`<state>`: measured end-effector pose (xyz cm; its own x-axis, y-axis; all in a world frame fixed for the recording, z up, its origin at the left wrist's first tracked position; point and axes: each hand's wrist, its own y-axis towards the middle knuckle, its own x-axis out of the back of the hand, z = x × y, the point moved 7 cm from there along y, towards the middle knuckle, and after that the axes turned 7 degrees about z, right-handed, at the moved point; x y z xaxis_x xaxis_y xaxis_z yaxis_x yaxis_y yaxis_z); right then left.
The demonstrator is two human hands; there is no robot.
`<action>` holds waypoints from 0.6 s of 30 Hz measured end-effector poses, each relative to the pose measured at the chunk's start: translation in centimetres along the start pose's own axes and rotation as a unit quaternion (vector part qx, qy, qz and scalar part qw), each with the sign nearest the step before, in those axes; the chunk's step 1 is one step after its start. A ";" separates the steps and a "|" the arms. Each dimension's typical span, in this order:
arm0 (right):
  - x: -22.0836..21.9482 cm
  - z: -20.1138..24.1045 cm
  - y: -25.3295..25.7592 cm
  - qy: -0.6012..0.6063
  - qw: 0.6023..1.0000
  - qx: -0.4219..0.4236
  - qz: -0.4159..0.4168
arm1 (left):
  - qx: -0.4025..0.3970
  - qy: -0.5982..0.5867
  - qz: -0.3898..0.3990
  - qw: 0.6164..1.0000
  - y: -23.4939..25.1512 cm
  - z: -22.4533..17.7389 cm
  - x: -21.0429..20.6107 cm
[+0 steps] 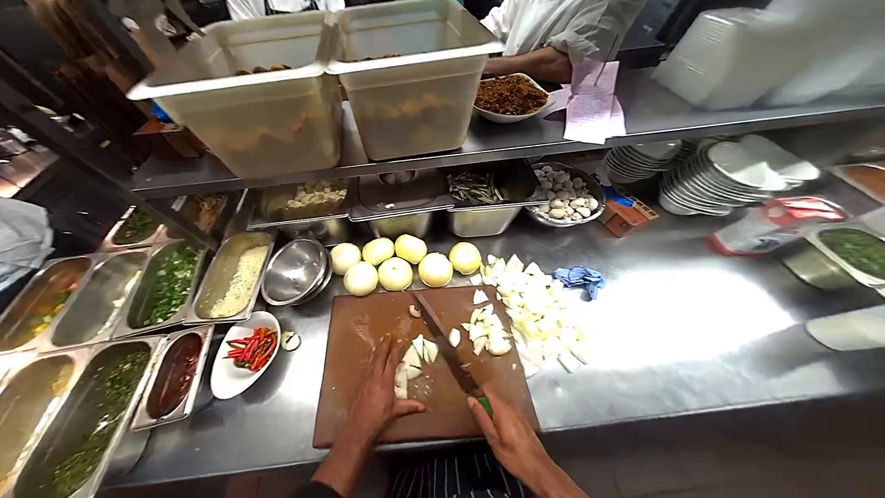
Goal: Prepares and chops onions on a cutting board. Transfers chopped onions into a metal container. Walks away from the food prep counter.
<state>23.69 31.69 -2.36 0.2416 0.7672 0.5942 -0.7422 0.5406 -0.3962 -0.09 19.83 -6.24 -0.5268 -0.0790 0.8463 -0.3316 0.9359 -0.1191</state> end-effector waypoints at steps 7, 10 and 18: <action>6.0 -10.6 -4.9 0.139 0.951 -0.172 -0.215 | -0.071 0.023 -0.001 0.997 8.9 -8.9 -4.9; 7.2 -12.9 -5.8 0.127 0.929 -0.223 -0.267 | -0.070 0.051 -0.061 0.994 12.3 -13.5 -7.1; 7.8 -16.3 -3.2 0.237 0.895 -0.218 -0.307 | -0.073 0.053 -0.115 0.989 19.1 -20.6 -10.0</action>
<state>38.12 41.62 -7.88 0.8360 0.2832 0.4700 -0.0887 0.9151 -0.3934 14.98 45.62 -6.32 -0.3624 -0.2662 0.8932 -0.3117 0.9378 0.1530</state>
